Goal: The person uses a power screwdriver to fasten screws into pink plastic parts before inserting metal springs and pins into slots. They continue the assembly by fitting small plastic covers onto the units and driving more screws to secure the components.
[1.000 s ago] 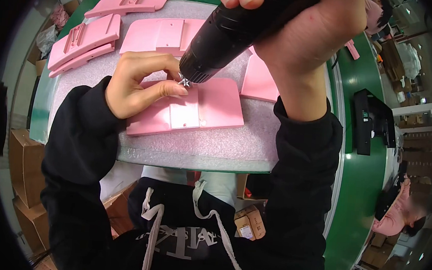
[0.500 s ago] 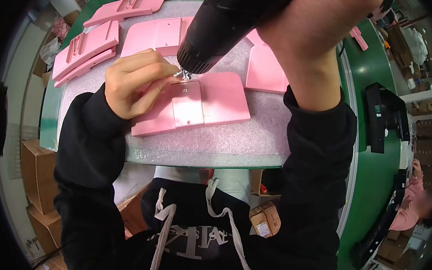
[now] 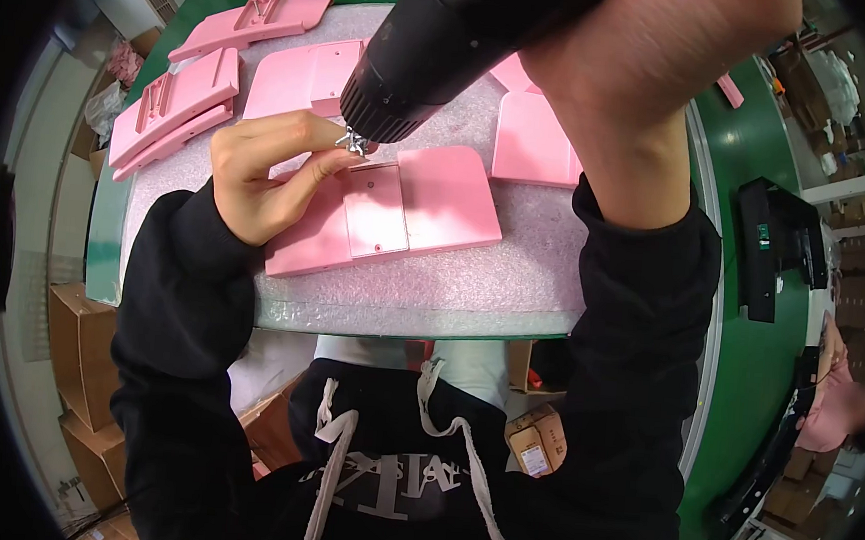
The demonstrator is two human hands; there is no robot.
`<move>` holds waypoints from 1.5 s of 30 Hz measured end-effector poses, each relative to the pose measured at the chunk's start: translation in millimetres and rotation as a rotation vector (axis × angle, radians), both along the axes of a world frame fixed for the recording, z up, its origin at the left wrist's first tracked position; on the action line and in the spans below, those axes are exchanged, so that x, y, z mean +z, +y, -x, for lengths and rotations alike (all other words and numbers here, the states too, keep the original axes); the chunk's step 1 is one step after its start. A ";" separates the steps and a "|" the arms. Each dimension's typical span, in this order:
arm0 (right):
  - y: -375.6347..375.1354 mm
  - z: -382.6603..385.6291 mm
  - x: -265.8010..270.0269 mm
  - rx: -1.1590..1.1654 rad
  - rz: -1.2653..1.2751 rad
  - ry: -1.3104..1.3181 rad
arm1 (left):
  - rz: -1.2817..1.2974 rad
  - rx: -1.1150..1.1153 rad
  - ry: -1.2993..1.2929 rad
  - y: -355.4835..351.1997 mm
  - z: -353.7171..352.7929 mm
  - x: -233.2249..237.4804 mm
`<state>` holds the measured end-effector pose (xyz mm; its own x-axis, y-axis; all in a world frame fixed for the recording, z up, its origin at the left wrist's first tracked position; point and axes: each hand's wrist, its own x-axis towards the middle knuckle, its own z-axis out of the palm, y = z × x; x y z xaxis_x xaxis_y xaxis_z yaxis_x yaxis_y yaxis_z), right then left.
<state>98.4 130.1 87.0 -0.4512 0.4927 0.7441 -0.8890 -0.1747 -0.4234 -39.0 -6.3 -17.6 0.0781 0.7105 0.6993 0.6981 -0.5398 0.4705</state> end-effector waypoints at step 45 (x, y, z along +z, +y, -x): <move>-34.7 10.9 -8.0 0.719 -0.773 -0.342 | 0.715 -0.108 -0.154 13.9 12.5 -25.9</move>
